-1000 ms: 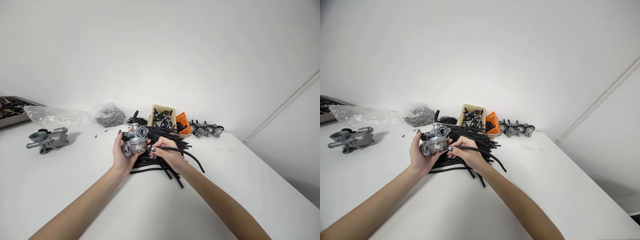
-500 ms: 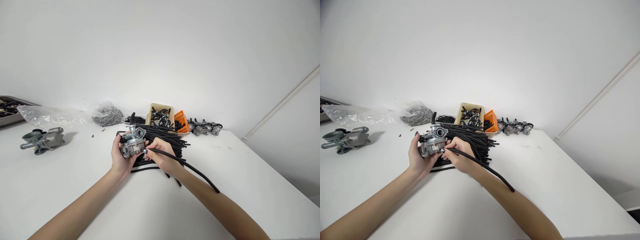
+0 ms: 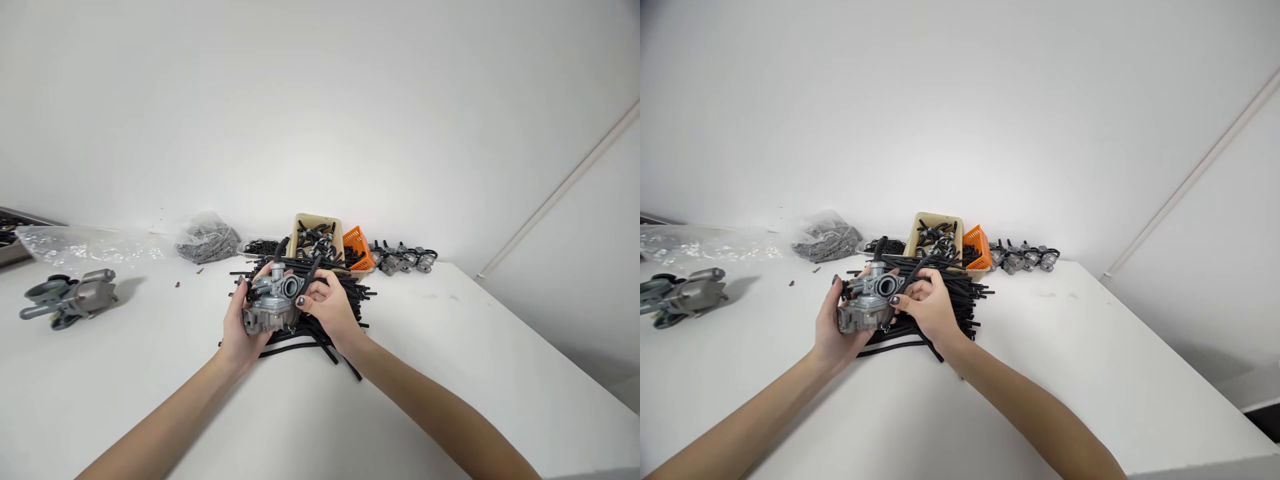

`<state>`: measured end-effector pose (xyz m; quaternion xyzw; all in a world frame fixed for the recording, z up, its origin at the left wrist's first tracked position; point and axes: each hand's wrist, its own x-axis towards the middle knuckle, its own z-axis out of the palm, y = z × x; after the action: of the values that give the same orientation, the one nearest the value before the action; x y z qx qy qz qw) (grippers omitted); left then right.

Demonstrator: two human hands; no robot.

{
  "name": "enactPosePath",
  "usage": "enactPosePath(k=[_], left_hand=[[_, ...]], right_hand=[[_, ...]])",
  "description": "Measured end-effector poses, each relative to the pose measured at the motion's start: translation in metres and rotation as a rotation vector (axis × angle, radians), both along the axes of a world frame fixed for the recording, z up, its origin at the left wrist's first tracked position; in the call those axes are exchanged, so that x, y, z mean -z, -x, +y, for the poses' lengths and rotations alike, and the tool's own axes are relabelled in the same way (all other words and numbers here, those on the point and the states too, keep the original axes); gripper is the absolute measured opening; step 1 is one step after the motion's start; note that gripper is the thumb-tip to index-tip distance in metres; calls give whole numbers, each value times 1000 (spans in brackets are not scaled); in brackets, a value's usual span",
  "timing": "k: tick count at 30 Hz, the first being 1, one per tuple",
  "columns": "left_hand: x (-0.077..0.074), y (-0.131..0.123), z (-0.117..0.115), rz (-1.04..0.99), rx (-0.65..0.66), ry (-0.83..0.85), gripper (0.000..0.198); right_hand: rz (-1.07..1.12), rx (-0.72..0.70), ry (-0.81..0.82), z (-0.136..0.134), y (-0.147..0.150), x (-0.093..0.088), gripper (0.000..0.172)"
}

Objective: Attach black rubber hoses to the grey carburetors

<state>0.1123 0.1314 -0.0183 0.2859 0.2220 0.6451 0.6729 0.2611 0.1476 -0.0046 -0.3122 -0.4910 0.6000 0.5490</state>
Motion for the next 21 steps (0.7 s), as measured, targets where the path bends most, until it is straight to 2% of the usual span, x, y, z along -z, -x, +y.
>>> enactPosePath(k=[3,5,9,13,17,21], left_hand=[[-2,0,-1,3,2,-26,53],[-6,-1,-4,21,-16,-46,55],[-12,-2,-13,52,-47,-87,61],[-15,-3,-17,1,-44,-30,61],[-14,-3,-15,-55,-68,25,59],[-12,-1,-12,-13,-45,12,62]], right_hand=[[56,40,9,-6,3,-4,80],[92,86,11,-9,4,-5,83],[175,137,13,-14,7,-7,77],[236,83,-8,-17,8,-9,67],[302,66,58,-20,10,-8,59],[291,61,110,-19,9,-5,54]])
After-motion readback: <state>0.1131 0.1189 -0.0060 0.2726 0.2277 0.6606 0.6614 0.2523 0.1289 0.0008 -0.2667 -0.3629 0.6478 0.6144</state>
